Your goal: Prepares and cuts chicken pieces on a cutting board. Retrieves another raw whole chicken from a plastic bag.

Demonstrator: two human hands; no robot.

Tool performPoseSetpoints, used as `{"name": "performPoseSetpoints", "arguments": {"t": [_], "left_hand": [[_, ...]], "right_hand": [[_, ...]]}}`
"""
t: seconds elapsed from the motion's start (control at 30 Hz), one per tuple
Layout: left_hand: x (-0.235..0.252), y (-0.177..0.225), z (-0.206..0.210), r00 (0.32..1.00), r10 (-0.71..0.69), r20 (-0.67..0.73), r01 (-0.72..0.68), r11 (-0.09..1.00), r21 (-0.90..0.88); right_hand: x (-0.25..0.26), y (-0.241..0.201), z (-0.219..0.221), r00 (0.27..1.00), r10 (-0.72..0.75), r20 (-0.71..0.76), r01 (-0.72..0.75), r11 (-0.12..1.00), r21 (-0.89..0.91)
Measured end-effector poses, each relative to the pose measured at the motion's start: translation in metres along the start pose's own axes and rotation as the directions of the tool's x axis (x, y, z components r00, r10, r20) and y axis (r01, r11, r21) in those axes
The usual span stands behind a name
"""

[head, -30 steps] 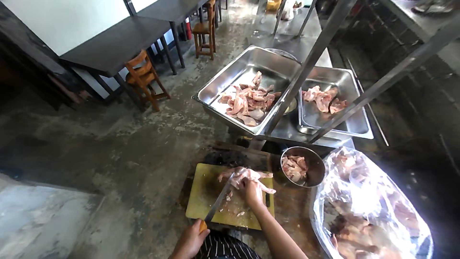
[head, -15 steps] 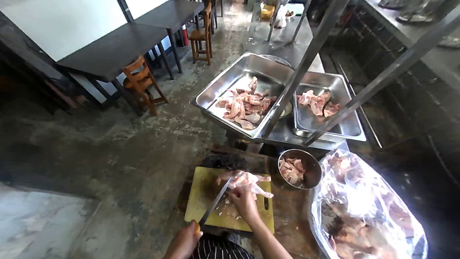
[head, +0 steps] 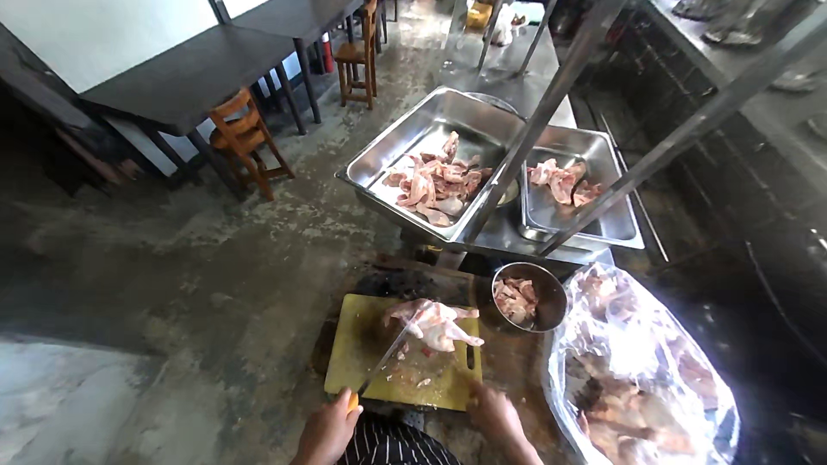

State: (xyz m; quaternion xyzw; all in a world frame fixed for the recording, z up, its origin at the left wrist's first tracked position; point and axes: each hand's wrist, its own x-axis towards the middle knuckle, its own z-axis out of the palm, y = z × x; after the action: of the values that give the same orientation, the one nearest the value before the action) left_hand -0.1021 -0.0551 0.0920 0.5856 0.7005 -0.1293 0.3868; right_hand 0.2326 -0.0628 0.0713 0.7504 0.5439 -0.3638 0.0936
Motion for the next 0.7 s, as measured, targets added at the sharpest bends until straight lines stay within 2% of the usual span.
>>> {"name": "performPoseSetpoints", "arguments": {"t": [0.07,0.13,0.27,0.33,0.47,0.6,0.7], "left_hand": [[0.001,0.01,0.0,0.999,0.038,0.001,-0.038,0.999,-0.002],[0.003,0.02,0.0,0.997,0.073,0.012,-0.073,0.997,-0.005],[0.012,0.03,0.001,0.991,0.133,0.009,-0.133,0.991,0.02],[0.018,0.03,0.0,0.99,0.139,-0.004,-0.138,0.988,0.063],[0.016,0.031,-0.015,0.983,0.183,0.01,-0.182,0.966,0.186],[0.005,0.031,-0.033,0.976,0.218,0.014,-0.21,0.916,0.34],[-0.008,0.043,-0.047,0.98,0.198,0.031,-0.191,0.88,0.435]], "right_hand": [[0.022,-0.031,-0.031,0.962,-0.054,-0.266,0.068,0.997,0.045],[0.058,-0.047,-0.043,0.92,-0.101,-0.378,0.14,0.987,0.077],[0.103,-0.068,-0.022,0.942,-0.081,-0.324,0.12,0.988,0.102],[0.099,-0.063,-0.011,0.921,-0.155,-0.356,0.187,0.981,0.056],[0.084,-0.026,0.019,0.775,-0.354,-0.524,0.34,0.932,-0.125],[0.087,-0.008,0.039,0.621,-0.433,-0.653,0.423,0.887,-0.185],[0.088,-0.008,0.037,0.613,-0.404,-0.679,0.424,0.893,-0.148]]}}
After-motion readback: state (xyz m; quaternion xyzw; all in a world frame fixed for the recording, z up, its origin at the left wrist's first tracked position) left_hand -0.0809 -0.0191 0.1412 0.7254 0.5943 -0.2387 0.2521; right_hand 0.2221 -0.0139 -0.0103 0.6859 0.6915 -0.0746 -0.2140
